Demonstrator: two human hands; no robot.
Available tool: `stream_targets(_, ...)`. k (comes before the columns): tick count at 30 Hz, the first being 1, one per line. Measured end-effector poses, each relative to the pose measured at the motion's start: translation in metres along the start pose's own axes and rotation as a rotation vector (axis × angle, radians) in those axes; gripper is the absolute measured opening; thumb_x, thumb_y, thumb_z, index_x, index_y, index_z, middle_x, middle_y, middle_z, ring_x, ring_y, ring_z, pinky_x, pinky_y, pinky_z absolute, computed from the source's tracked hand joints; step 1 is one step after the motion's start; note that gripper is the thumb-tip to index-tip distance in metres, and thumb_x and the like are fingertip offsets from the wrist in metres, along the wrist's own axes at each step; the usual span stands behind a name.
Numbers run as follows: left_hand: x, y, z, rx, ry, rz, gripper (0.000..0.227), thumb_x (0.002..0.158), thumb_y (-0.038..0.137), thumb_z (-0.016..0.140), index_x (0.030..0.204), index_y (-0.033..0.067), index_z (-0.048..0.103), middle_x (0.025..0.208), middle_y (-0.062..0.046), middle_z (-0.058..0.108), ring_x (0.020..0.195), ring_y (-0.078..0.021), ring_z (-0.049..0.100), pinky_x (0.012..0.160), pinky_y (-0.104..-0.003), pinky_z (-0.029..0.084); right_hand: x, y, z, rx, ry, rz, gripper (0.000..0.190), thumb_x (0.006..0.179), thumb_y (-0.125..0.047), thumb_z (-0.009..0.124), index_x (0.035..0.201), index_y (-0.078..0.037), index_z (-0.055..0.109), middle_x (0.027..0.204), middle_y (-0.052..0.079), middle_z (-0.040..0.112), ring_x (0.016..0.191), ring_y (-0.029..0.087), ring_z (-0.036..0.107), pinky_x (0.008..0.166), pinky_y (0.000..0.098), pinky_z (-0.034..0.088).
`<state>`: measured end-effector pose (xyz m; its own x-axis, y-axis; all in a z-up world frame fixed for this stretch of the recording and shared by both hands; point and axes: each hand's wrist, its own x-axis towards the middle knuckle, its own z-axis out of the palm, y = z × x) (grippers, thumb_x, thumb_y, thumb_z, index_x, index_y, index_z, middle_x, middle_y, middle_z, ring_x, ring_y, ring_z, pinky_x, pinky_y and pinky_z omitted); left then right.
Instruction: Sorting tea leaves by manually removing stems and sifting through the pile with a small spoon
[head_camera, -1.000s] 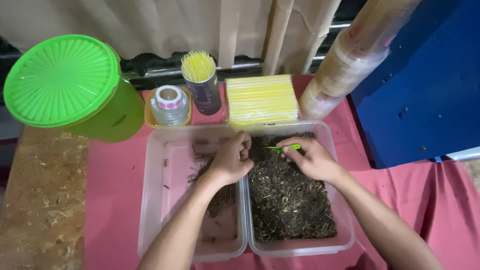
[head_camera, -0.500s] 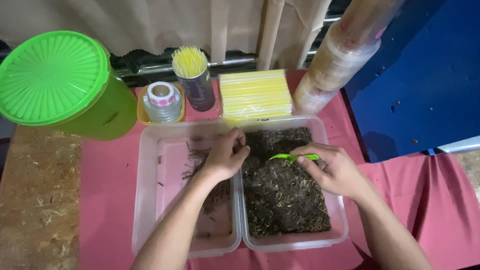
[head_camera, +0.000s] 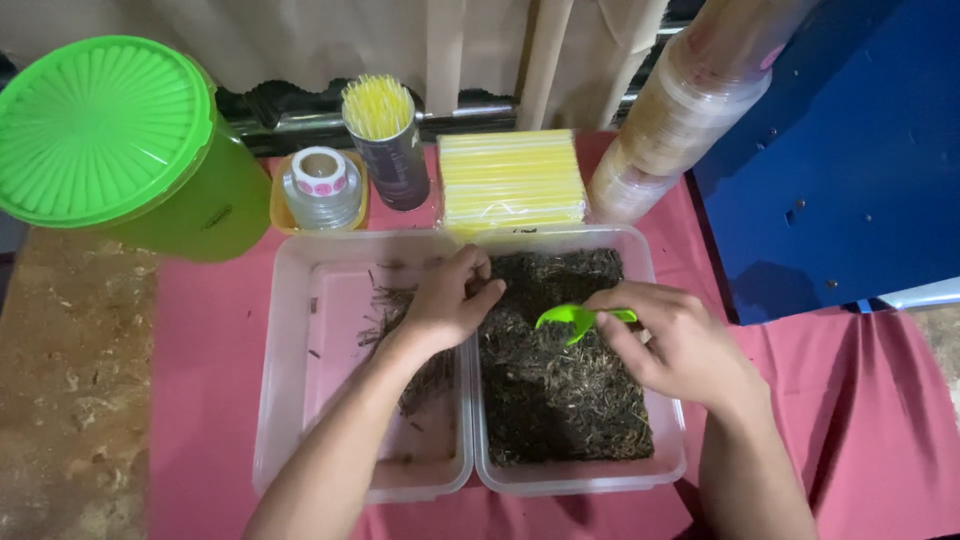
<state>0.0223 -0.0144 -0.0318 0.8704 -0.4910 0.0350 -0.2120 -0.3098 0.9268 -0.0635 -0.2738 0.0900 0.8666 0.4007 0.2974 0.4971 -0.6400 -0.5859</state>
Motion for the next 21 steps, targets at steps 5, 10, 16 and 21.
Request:
stream_targets(5,0.005,-0.002,-0.001,0.007,-0.010,0.018,0.009,0.107,0.010,0.057,0.105,0.0068,0.049,0.068,-0.003,0.042,0.056,-0.0157,0.045,0.054,-0.037,0.039,0.000,-0.001,-0.009,-0.107,0.047,0.001,0.016,0.094,-0.016,0.061,0.096,-0.011,0.076,0.060,0.009,0.065,0.054,0.030,0.067,0.055,0.0406,0.055)
stream_targets(10,0.006,-0.010,0.002,0.043,0.015,0.030,0.009,0.106,0.008,0.059,0.105,0.0069,0.049,0.068,-0.005,0.045,0.056,-0.0150,0.048,0.054,-0.035,0.041,-0.004,0.001,-0.009,-0.133,0.039,0.000,0.014,0.094,-0.017,0.061,0.095,-0.012,0.075,0.060,0.009,0.064,0.056,0.030,0.068,0.055,0.0411,0.055)
stream_targets(16,0.000,0.008,0.007,0.084,0.004,-0.006,0.010,0.104,0.009,0.059,0.109,0.0011,0.063,0.069,-0.013,0.058,0.056,-0.0222,0.060,0.055,-0.037,0.052,-0.008,0.005,-0.014,-0.240,-0.027,0.112,0.011,0.090,-0.018,0.061,0.084,-0.012,0.068,0.058,0.011,0.060,0.059,0.035,0.066,0.056,0.0466,0.054)
stream_targets(21,0.004,0.000,0.008,0.085,0.014,-0.034,0.011,0.101,0.012,0.064,0.105,0.0020,0.068,0.069,-0.013,0.062,0.059,-0.0224,0.064,0.056,-0.036,0.055,-0.009,0.005,-0.018,-0.325,-0.095,0.241,0.016,0.088,-0.022,0.064,0.076,-0.011,0.060,0.059,0.016,0.062,0.065,0.042,0.068,0.057,0.0534,0.051)
